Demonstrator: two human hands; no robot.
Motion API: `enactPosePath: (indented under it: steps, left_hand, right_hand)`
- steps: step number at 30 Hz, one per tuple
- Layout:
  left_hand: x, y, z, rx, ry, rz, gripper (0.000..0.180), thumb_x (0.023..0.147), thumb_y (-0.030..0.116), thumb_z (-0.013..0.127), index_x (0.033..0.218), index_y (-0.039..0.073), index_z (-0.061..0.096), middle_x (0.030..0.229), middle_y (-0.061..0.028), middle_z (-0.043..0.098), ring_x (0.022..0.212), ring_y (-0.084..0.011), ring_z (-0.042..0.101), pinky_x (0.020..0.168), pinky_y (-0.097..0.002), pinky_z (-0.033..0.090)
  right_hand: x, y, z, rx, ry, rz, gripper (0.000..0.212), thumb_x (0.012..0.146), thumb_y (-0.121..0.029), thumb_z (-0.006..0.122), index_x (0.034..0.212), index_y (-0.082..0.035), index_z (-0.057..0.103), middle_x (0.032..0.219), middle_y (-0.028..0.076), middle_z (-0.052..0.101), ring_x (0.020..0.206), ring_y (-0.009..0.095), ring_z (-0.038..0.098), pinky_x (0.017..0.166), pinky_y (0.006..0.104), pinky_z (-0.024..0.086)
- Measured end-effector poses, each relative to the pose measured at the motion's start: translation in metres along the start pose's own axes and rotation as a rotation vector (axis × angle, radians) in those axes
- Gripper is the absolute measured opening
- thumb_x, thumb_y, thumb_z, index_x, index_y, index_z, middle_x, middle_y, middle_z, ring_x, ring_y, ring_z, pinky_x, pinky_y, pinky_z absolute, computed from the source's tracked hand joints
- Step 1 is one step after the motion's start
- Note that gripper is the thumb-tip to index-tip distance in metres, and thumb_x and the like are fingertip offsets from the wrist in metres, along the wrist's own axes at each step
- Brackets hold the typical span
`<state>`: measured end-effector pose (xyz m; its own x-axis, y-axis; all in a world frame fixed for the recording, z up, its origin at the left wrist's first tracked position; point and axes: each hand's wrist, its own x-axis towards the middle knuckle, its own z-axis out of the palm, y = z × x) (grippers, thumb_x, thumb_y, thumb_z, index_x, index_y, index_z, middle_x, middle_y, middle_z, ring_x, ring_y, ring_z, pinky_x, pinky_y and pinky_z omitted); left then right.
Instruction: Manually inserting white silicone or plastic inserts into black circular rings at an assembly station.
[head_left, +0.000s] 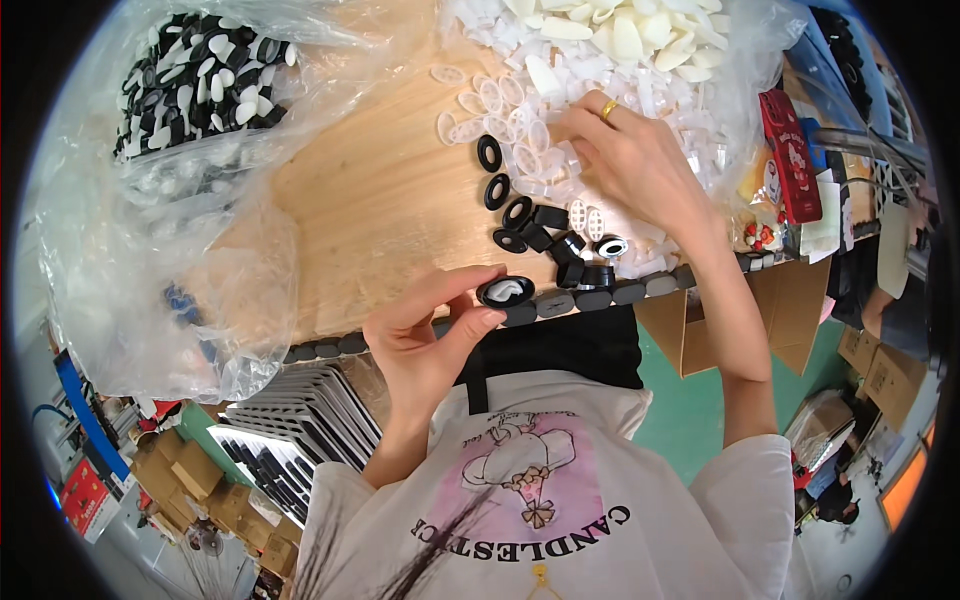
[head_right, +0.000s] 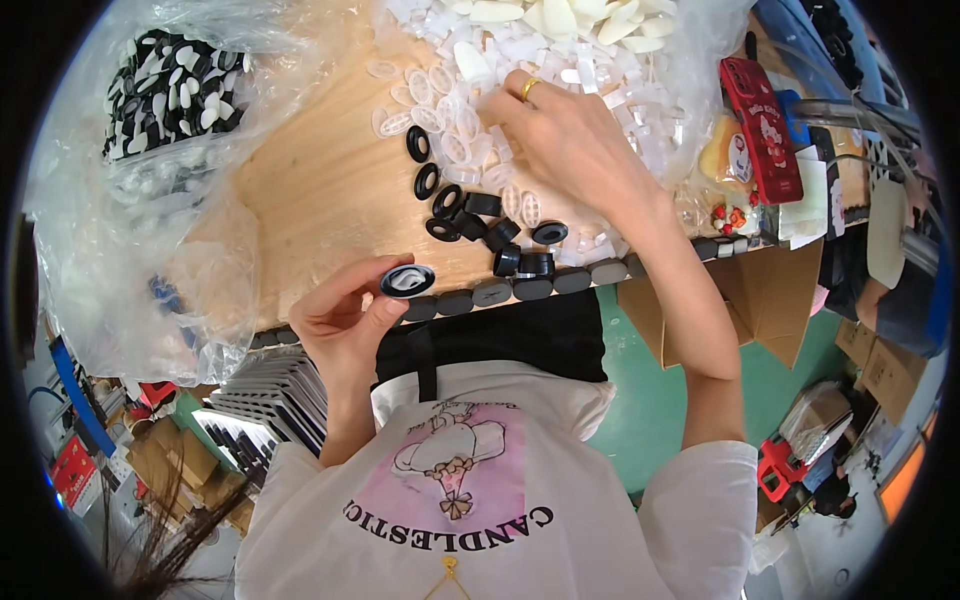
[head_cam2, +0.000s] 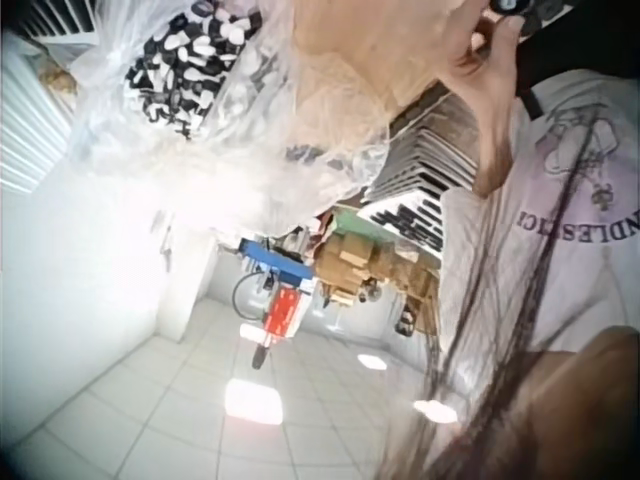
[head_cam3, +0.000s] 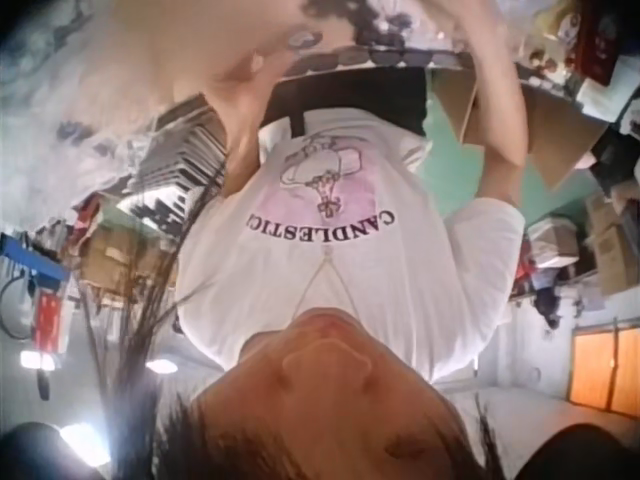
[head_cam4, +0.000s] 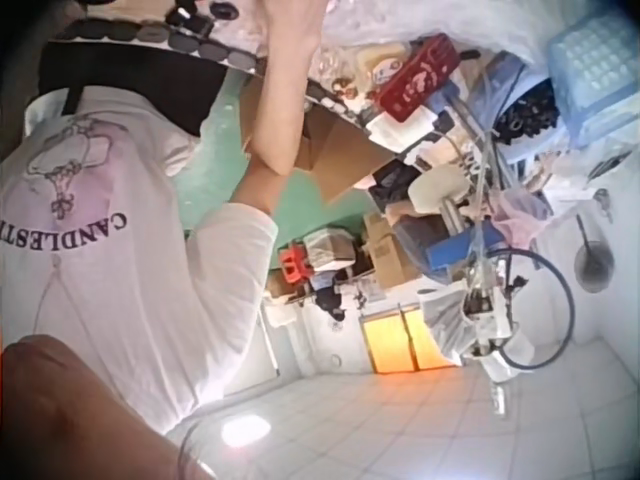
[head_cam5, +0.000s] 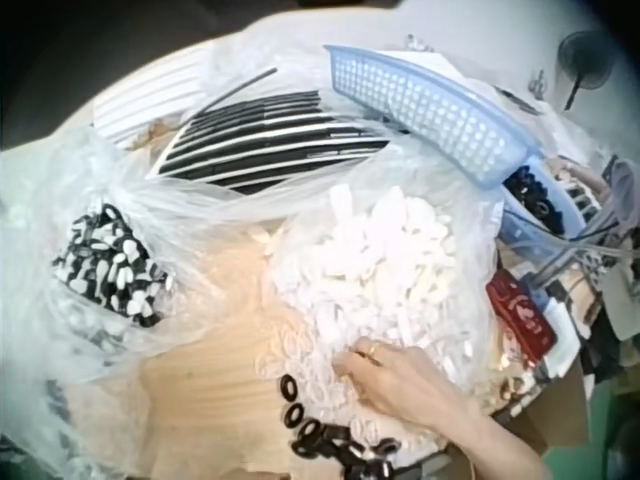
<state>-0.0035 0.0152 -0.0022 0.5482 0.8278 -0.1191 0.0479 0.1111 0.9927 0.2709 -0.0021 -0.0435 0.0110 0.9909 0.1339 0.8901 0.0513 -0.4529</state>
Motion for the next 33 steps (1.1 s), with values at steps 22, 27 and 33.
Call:
enactPosePath:
  steps: [22, 27, 33]
  left_hand:
    - [-0.001, 0.006, 0.001, 0.043, 0.095, 0.019, 0.031, 0.075, 0.001, 0.081, 0.105, -0.004, 0.073, 0.101, -0.0130, 0.070, 0.081, -0.0153, 0.066, 0.069, -0.0239, 0.053]
    - [0.002, 0.010, 0.000, 0.094, 0.062, 0.173, 0.032, 0.074, 0.002, 0.082, 0.105, -0.003, 0.073, 0.101, -0.0130, 0.070, 0.080, -0.0159, 0.066, 0.069, -0.0250, 0.052]
    - [-0.002, 0.025, 0.004, 0.069, 0.054, 0.155, 0.033, 0.073, 0.001, 0.082, 0.105, -0.003, 0.073, 0.101, -0.0139, 0.070, 0.082, -0.0170, 0.066, 0.069, -0.0270, 0.052]
  right_hand:
    - [0.026, 0.002, -0.009, -0.134, -0.126, -0.181, 0.023, 0.082, -0.005, 0.061, 0.105, -0.009, 0.061, 0.091, 0.009, 0.059, 0.078, 0.031, 0.062, 0.065, 0.0417, 0.050]
    - [-0.002, 0.018, -0.011, -0.099, -0.116, -0.102, 0.020, 0.086, -0.004, 0.059, 0.106, -0.008, 0.059, 0.091, 0.009, 0.061, 0.077, 0.029, 0.061, 0.065, 0.0375, 0.049]
    - [-0.041, -0.085, -0.044, 0.995, 0.426, 0.115, 0.003, 0.086, 0.001, 0.067, 0.084, 0.000, 0.065, 0.082, 0.011, 0.063, 0.067, 0.019, 0.061, 0.053, 0.0264, 0.047]
